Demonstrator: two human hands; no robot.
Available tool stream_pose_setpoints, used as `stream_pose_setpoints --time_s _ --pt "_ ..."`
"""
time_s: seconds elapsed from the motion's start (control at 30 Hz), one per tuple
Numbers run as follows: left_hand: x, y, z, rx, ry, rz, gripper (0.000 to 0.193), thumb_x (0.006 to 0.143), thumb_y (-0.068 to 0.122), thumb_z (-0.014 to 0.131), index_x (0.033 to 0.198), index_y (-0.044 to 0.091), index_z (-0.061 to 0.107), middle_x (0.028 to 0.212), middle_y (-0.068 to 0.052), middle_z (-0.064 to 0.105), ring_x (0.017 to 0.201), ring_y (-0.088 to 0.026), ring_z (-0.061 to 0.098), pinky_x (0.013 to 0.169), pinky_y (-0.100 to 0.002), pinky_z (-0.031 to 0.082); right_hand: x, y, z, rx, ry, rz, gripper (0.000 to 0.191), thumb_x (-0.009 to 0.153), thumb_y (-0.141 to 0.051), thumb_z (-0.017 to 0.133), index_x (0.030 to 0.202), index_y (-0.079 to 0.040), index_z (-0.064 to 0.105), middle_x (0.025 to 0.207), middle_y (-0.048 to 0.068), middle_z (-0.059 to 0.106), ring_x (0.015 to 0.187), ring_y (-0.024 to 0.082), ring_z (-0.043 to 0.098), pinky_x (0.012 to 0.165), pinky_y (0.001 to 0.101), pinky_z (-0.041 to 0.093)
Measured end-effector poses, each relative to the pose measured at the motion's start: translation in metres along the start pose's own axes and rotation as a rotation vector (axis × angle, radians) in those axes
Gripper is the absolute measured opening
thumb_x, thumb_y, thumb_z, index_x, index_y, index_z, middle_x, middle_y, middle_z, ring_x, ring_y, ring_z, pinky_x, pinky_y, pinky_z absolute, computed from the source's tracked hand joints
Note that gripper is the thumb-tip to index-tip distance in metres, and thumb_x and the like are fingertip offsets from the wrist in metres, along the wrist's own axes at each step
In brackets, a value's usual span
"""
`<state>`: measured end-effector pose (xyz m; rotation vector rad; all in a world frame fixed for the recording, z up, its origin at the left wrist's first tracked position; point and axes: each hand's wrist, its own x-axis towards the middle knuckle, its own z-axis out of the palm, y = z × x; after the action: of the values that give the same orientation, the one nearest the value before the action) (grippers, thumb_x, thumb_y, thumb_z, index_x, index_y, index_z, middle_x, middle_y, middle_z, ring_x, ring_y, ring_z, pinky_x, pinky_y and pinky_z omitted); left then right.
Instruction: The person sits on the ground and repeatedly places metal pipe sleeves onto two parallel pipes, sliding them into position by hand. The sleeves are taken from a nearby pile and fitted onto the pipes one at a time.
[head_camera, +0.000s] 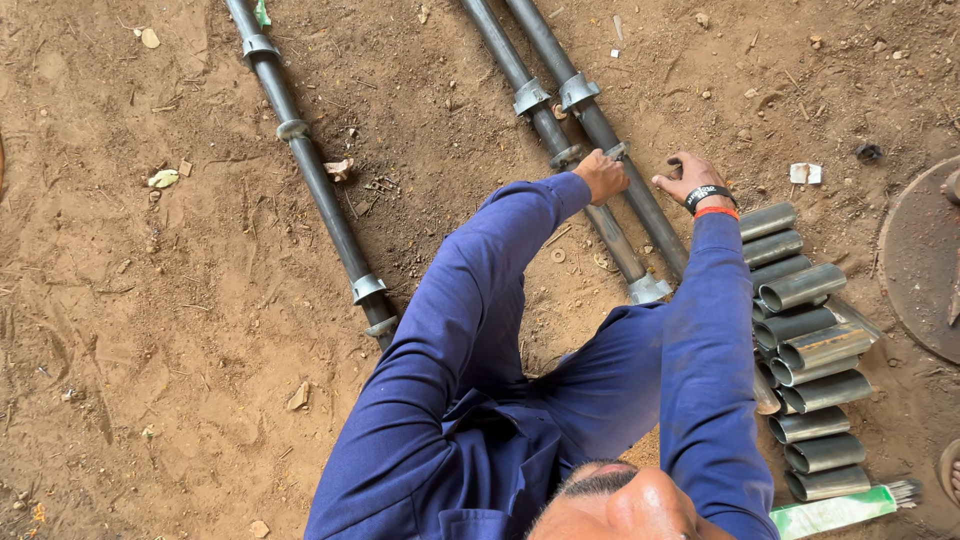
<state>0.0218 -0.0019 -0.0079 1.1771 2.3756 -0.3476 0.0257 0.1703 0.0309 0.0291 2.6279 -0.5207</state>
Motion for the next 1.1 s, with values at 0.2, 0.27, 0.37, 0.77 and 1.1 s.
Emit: stream_pose_setpoints --time_s 0.2,0.27,0.37,0.77,1.1 --pt "-0.003 0.0 -0.003 -0.016 0.012 -0.006 0.024 0.103 0.034 0.055 0.116 0.016 0.063 0.074 0.001 0.049 0.067 -0.014 0.045 0.072 -0.035 0.038 0.0 0.0 -0.001 -0.007 0.008 -0.006 0.06 0.085 -0.043 0.079 0.135 -0.013 0.065 0.117 0.01 0.074 0.11 0.029 0.068 0.097 0.0429 0.053" --pt "-0.003 0.0 -0.004 -0.013 0.015 -0.003 0.024 0.103 0.034 0.054 0.116 0.016 0.064 0.075 0.001 0.049 0.067 -0.014 0.045 0.072 -0.035 0.038 -0.001 -0.001 -0.001 -0.012 0.01 -0.007 0.06 0.085 -0.043 0.079 0.135 -0.013 0.065 0.117 0.01 0.074 0.111 0.03 0.068 0.097 0.043 0.053" --pt "-0.003 -0.001 -0.004 -0.005 0.025 0.0 0.024 0.104 0.033 0.054 0.117 0.016 0.064 0.076 0.001 0.049 0.067 -0.014 0.045 0.071 -0.035 0.038 -0.002 -0.003 -0.003 -0.016 0.008 -0.002 0.06 0.086 -0.044 0.079 0.135 -0.012 0.065 0.118 0.011 0.074 0.111 0.03 0.068 0.097 0.0432 0.052" --pt "-0.004 0.003 -0.001 -0.018 0.106 -0.025 0.017 0.096 0.025 0.061 0.11 0.019 0.069 0.084 0.0 0.062 0.08 -0.016 0.06 0.072 -0.037 0.042 -0.005 -0.006 -0.003 -0.016 0.012 -0.028 0.062 0.085 -0.045 0.079 0.135 -0.01 0.064 0.116 0.014 0.074 0.11 0.031 0.068 0.096 0.0446 0.052" --pt "0.004 0.006 0.015 -0.031 0.317 0.015 0.02 0.096 0.02 0.06 0.112 0.022 0.072 0.107 -0.006 0.072 0.098 -0.023 0.07 0.076 -0.044 0.047 -0.02 -0.004 -0.01 0.063 0.142 -0.139 0.056 0.085 -0.043 0.083 0.124 -0.006 0.068 0.104 0.014 0.075 0.1 0.034 0.07 0.088 0.0463 0.054"
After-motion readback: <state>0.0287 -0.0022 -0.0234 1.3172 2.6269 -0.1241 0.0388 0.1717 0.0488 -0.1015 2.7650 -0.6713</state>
